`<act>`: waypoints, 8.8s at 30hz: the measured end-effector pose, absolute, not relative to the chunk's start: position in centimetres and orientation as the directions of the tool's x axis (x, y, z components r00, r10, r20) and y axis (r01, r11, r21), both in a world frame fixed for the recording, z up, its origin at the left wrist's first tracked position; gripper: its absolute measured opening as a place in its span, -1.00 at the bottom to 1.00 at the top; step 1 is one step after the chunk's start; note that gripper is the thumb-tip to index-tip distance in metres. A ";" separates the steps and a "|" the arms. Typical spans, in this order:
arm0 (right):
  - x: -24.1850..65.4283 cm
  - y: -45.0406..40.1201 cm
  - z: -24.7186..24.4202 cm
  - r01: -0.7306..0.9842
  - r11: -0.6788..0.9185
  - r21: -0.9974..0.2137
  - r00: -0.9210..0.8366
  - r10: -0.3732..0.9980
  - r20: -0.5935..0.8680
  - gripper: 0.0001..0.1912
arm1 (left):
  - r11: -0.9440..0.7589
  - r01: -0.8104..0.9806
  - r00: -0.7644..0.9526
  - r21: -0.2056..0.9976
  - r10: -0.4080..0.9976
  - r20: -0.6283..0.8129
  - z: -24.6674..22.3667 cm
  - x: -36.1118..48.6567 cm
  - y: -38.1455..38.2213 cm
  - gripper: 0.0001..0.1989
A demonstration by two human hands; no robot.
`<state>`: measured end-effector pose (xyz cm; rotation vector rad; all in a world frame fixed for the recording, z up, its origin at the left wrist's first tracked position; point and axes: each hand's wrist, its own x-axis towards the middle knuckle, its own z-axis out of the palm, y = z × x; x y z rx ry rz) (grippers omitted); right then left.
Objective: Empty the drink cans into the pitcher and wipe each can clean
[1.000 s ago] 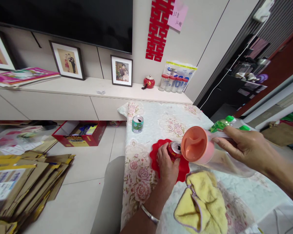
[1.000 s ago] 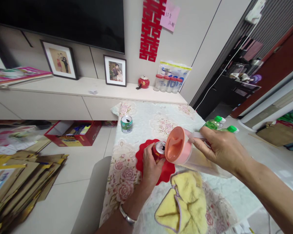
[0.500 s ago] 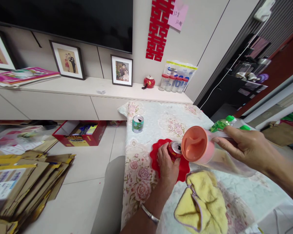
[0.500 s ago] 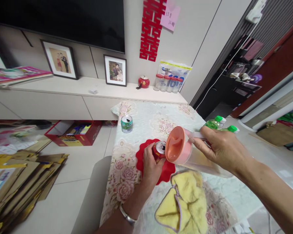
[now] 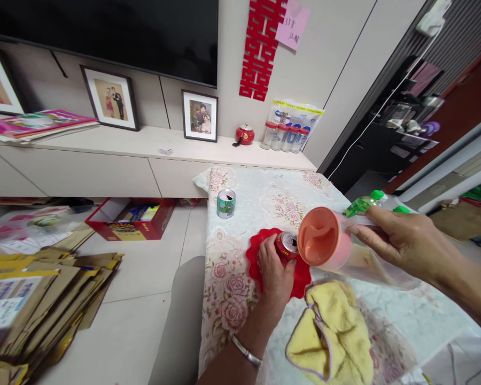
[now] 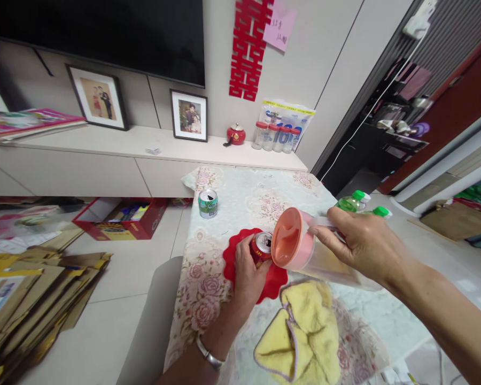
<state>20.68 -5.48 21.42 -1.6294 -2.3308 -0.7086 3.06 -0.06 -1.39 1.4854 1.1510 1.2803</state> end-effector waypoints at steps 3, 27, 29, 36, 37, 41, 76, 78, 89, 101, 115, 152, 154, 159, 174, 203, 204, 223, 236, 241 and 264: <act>20.6 -5.5 21.4 0.909 0.288 0.302 -0.400 0.808 0.432 -0.46 | -0.224 0.120 0.050 0.967 0.974 0.219 -1.4 3.1 -0.1 -0.32; 20.5 -5.5 21.4 0.920 0.309 0.242 -0.388 0.803 0.452 -0.47 | -0.218 0.124 0.050 0.968 0.976 0.213 -1.3 3.1 -0.1 -0.33; 20.5 -5.5 21.4 0.926 0.311 0.215 -0.377 0.805 0.458 -0.47 | -0.220 0.123 0.052 0.968 0.975 0.215 -1.3 3.1 -0.1 -0.33; 20.4 -5.6 21.6 0.907 0.306 0.289 -0.410 0.796 0.444 -0.48 | -0.220 0.107 0.051 0.970 0.975 0.216 -1.5 3.1 0.0 -0.31; 20.4 -5.6 21.6 0.902 0.307 0.303 -0.419 0.789 0.448 -0.48 | -0.224 0.104 0.055 0.969 0.974 0.219 -1.5 3.1 0.0 -0.31; 20.3 -5.5 21.6 0.898 0.317 0.305 -0.430 0.778 0.458 -0.48 | -0.221 0.101 0.065 0.970 0.974 0.216 -1.5 3.0 0.0 -0.33; 20.1 -5.6 21.6 0.911 0.300 0.284 -0.402 0.801 0.444 -0.47 | -0.231 0.112 0.048 0.967 0.973 0.227 -1.4 3.1 0.0 -0.34; 20.1 -5.6 21.6 0.907 0.308 0.286 -0.411 0.791 0.453 -0.48 | -0.228 0.105 0.049 0.968 0.973 0.224 -1.4 3.1 0.0 -0.34; 20.4 -5.8 21.5 0.955 0.244 0.168 -0.294 0.857 0.424 -0.42 | -0.227 0.108 0.063 0.968 0.973 0.221 -1.3 3.0 0.0 -0.34; 20.2 -5.8 21.6 0.950 0.253 0.183 -0.309 0.848 0.432 -0.43 | -0.232 0.115 0.045 0.966 0.973 0.228 -1.4 3.0 0.0 -0.34; 20.3 -5.7 21.5 0.946 0.270 0.179 -0.323 0.838 0.441 -0.45 | -0.233 0.102 0.050 0.967 0.972 0.229 -1.5 3.0 0.0 -0.34; 20.9 -5.7 20.9 0.927 0.316 0.204 -0.375 0.807 0.457 -0.49 | -0.221 0.108 0.038 0.969 0.975 0.218 -1.4 3.0 0.0 -0.32; 20.9 -5.6 20.9 0.925 0.315 0.212 -0.379 0.801 0.463 -0.49 | -0.219 0.105 0.039 0.970 0.976 0.216 -1.4 3.0 0.1 -0.32; 20.8 -5.5 21.0 0.928 0.297 0.226 -0.370 0.811 0.454 -0.47 | -0.219 0.094 0.037 0.971 0.976 0.217 -1.5 3.0 0.1 -0.32; 20.6 -5.4 21.0 0.910 0.323 0.261 -0.411 0.786 0.461 -0.50 | -0.219 0.085 0.019 0.972 0.976 0.218 -1.8 3.2 0.1 -0.30; 20.9 -5.4 20.8 0.941 0.301 0.153 -0.338 0.825 0.453 -0.48 | -0.238 0.085 0.012 0.968 0.971 0.238 -1.7 3.1 0.1 -0.32; 21.0 -5.4 20.8 0.944 0.300 0.141 -0.331 0.825 0.458 -0.49 | -0.242 0.088 0.012 0.966 0.970 0.242 -1.8 3.1 0.1 -0.32; 21.3 -5.7 20.2 0.933 0.309 0.183 -0.359 0.795 0.489 -0.55 | -0.266 0.079 -0.004 0.961 0.964 0.267 -2.2 3.3 0.2 -0.36; 21.5 -5.5 20.1 0.947 0.301 0.108 -0.316 0.824 0.471 -0.55 | -0.213 0.037 0.041 0.976 0.977 0.212 -2.1 2.9 0.3 -0.34; 21.4 -5.5 20.4 0.942 0.310 0.130 -0.334 0.822 0.460 -0.57 | -0.226 0.043 0.048 0.973 0.974 0.223 -2.0 2.7 0.3 -0.35; 21.3 -5.5 20.5 0.928 0.340 0.153 -0.371 0.803 0.467 -0.55 | -0.241 0.034 0.033 0.970 0.970 0.240 -2.0 3.0 0.4 -0.34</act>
